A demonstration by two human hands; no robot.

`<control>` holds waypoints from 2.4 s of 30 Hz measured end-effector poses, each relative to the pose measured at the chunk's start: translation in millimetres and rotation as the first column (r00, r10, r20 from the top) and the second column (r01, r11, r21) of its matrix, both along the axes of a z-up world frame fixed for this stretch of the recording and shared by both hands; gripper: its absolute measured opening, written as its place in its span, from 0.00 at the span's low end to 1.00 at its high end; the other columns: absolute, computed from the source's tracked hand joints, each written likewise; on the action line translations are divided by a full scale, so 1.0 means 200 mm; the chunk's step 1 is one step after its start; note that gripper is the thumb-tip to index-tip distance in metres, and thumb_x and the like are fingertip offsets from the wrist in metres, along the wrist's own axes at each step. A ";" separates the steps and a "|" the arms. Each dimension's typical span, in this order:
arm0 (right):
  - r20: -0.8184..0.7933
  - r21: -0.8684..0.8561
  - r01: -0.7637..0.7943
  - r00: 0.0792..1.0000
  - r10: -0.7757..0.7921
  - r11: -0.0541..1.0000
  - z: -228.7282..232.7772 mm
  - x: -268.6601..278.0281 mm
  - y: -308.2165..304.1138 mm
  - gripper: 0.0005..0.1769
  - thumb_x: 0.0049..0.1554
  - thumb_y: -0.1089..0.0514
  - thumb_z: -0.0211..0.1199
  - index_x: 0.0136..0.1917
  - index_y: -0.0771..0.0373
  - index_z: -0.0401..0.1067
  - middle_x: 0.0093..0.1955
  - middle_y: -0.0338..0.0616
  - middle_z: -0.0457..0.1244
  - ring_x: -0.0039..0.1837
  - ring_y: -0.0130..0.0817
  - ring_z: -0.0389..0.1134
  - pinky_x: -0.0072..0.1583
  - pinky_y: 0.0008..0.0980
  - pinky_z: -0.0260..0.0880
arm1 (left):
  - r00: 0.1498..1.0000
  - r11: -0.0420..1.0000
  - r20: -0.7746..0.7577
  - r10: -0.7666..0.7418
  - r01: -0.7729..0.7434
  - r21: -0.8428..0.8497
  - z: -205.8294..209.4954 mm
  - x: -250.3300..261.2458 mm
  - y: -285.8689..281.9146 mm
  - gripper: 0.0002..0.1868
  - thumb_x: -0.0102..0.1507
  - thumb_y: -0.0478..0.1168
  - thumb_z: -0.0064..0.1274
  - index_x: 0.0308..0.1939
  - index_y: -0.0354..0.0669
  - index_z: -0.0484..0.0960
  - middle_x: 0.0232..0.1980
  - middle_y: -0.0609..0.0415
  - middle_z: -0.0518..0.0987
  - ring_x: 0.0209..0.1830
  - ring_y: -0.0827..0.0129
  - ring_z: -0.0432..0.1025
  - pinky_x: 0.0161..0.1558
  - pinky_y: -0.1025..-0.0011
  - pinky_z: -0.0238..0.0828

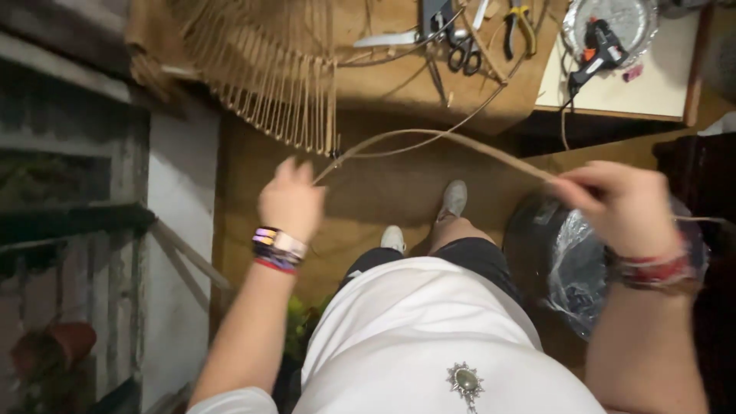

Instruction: Weaving rattan sticks into a lampshade frame and securing them with hot glue

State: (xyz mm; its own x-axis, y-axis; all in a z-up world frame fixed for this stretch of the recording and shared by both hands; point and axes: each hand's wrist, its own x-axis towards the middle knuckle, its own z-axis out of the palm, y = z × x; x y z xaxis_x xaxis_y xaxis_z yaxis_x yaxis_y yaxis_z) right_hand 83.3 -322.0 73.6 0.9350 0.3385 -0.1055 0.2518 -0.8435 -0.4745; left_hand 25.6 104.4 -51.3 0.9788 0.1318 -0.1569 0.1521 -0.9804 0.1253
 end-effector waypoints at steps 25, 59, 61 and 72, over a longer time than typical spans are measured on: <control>-0.463 0.119 -0.310 0.823 0.329 0.943 -0.42 1.23 -0.03 0.13 0.61 0.49 0.58 0.52 0.52 0.81 0.51 0.48 0.72 0.58 0.55 0.72 0.58 0.53 0.71 | 0.935 0.821 -0.286 -0.212 0.011 -0.572 0.11 0.91 -1.10 0.15 0.71 0.55 0.38 0.46 0.65 0.82 0.39 0.54 0.87 0.45 0.51 0.81 0.45 0.57 0.79; -0.186 0.627 0.507 0.835 -0.518 0.592 -1.23 1.67 0.11 0.05 0.64 0.52 0.54 0.52 0.48 0.70 0.55 0.37 0.70 0.59 0.38 0.72 0.60 0.47 0.75 | 0.777 -0.015 -0.558 -0.289 -0.587 -0.810 0.08 0.84 -1.05 0.15 0.69 0.36 0.43 0.51 0.38 0.85 0.25 0.64 0.64 0.21 0.81 0.53 0.23 0.83 0.43; -0.518 0.830 0.546 0.831 -0.204 0.114 -1.01 1.48 0.01 0.02 0.68 0.53 0.49 0.53 0.49 0.61 0.49 0.53 0.66 0.51 0.40 0.76 0.36 0.33 0.75 | 0.788 0.079 -0.554 -0.267 -0.555 -0.828 0.05 0.81 -1.03 0.17 0.67 0.33 0.40 0.51 0.41 0.85 0.31 0.57 0.71 0.16 0.79 0.62 0.22 0.83 0.52; -0.667 0.618 0.765 0.632 -0.394 0.181 -0.60 0.05 -0.69 0.16 0.59 0.54 0.62 0.56 0.67 0.74 0.44 0.52 0.65 0.31 0.30 0.69 0.23 0.15 0.63 | 0.699 0.252 -0.422 -0.578 -0.339 -0.907 -0.21 0.76 -1.51 0.11 0.69 0.39 0.49 0.44 0.43 0.87 0.18 0.55 0.74 0.10 0.75 0.69 0.12 0.82 0.62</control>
